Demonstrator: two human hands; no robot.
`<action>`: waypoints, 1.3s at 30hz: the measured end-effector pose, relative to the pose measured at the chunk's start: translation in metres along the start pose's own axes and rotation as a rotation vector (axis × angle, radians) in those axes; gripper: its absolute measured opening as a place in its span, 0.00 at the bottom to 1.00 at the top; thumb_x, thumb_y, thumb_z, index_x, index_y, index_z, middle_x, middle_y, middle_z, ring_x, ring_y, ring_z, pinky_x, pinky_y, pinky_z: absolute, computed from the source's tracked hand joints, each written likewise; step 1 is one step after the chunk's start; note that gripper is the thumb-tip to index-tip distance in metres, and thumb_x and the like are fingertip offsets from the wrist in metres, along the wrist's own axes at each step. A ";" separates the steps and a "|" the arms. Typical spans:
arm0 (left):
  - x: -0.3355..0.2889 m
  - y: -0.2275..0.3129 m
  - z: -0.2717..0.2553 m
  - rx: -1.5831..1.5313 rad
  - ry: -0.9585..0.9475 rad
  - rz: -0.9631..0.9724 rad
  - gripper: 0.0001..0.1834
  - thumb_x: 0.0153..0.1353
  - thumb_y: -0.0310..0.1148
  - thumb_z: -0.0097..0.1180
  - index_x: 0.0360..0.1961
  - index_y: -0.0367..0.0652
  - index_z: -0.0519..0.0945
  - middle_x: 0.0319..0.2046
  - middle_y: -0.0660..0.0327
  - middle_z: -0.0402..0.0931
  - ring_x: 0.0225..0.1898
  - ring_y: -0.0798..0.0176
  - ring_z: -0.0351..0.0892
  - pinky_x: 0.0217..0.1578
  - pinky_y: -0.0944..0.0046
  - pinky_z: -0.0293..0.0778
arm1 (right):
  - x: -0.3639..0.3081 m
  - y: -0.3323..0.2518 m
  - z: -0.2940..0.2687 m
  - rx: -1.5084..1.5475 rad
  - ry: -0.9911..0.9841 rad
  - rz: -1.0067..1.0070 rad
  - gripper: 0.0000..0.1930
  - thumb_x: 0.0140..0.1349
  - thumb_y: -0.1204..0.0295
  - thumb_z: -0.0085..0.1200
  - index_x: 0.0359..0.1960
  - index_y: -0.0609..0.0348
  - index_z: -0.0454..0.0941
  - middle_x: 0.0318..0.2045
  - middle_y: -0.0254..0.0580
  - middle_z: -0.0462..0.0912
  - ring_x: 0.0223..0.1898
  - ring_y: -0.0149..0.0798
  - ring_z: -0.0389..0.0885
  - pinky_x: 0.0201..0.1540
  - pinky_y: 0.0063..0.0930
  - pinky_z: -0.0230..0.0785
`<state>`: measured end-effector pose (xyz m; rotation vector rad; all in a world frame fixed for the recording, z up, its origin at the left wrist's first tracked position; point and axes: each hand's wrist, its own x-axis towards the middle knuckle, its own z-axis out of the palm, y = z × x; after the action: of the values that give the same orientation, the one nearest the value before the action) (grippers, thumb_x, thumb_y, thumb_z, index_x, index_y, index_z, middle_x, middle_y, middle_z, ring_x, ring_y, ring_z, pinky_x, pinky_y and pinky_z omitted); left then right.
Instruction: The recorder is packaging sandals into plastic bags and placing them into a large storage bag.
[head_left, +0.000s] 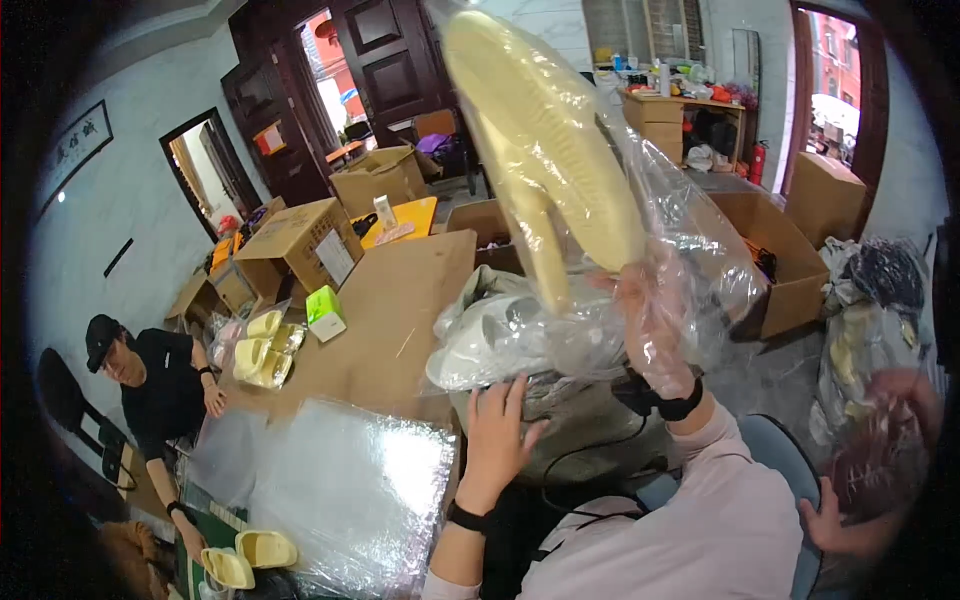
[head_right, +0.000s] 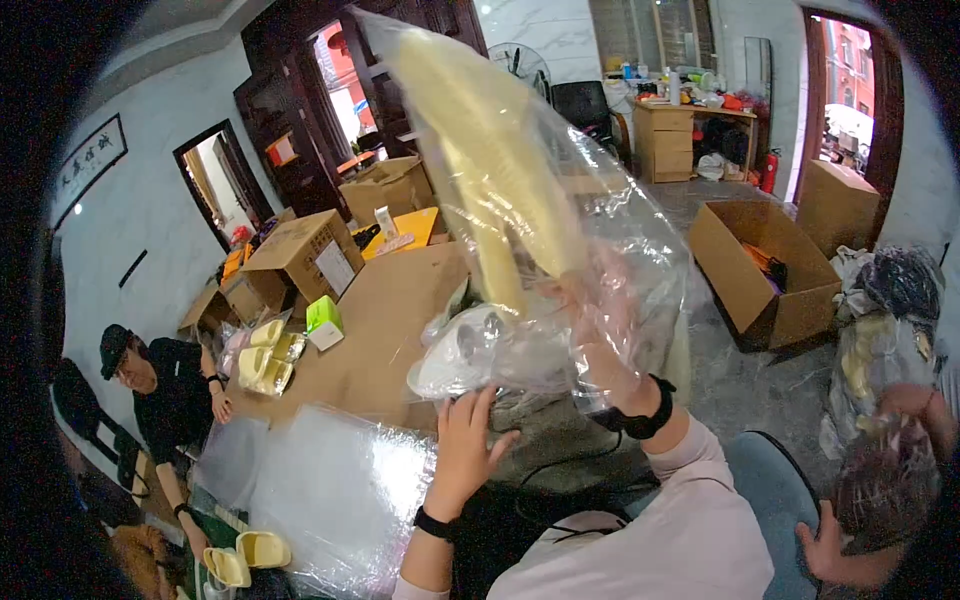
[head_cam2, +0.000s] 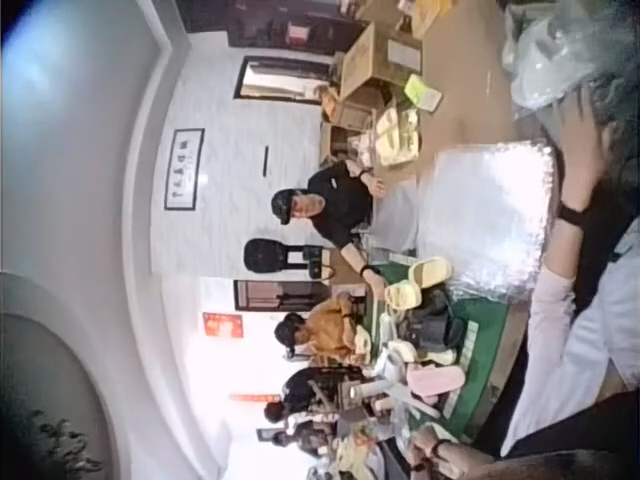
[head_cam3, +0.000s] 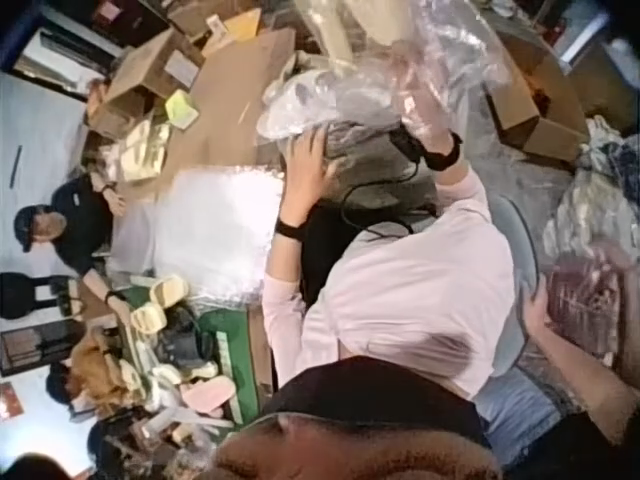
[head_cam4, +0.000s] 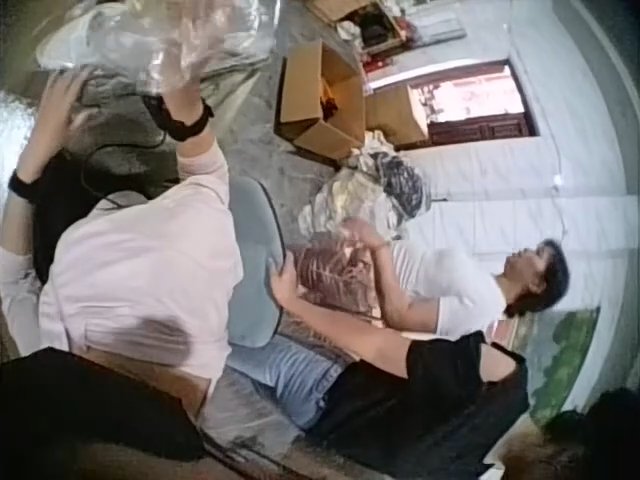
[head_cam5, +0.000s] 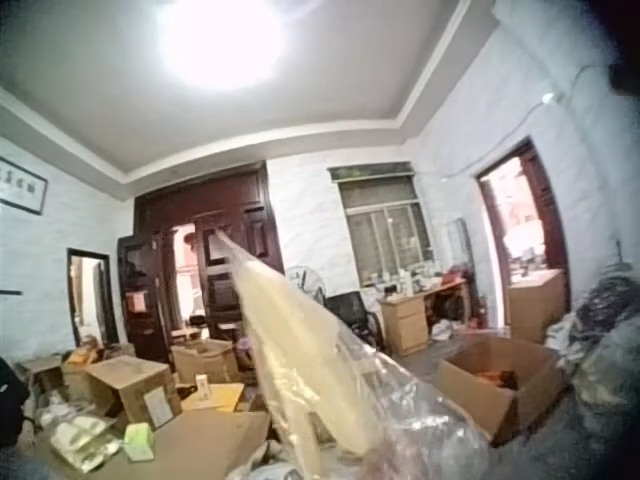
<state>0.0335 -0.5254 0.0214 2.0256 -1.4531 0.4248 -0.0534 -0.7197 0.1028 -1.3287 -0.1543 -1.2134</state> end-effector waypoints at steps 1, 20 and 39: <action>0.002 -0.008 0.006 -0.008 -0.055 -0.037 0.32 0.48 0.33 0.66 0.54 0.39 0.69 0.49 0.47 0.71 0.52 0.42 0.67 0.57 0.49 0.60 | 0.004 0.000 -0.006 -0.067 0.009 0.007 0.21 0.66 0.69 0.48 0.58 0.62 0.60 0.46 0.45 0.73 0.48 0.42 0.77 0.48 0.34 0.73; 0.028 -0.010 -0.012 -0.045 -0.212 0.197 0.19 0.52 0.28 0.57 0.47 0.43 0.73 0.28 0.53 0.72 0.33 0.48 0.73 0.33 0.53 0.69 | 0.056 0.095 0.000 -1.176 -0.662 -0.084 0.21 0.49 0.75 0.51 0.48 0.63 0.71 0.18 0.51 0.77 0.25 0.54 0.80 0.25 0.43 0.71; -0.004 -0.110 -0.009 0.515 -0.111 0.011 0.11 0.45 0.30 0.59 0.33 0.49 0.79 0.32 0.64 0.77 0.44 0.56 0.72 0.45 0.52 0.62 | 0.043 0.072 0.007 -1.383 -1.267 0.215 0.17 0.56 0.60 0.47 0.28 0.62 0.81 0.26 0.54 0.81 0.32 0.55 0.81 0.36 0.45 0.73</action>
<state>0.1355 -0.4926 -0.0051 2.4731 -1.5340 0.7657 0.0218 -0.7552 0.0883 -3.0754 -0.0300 0.0667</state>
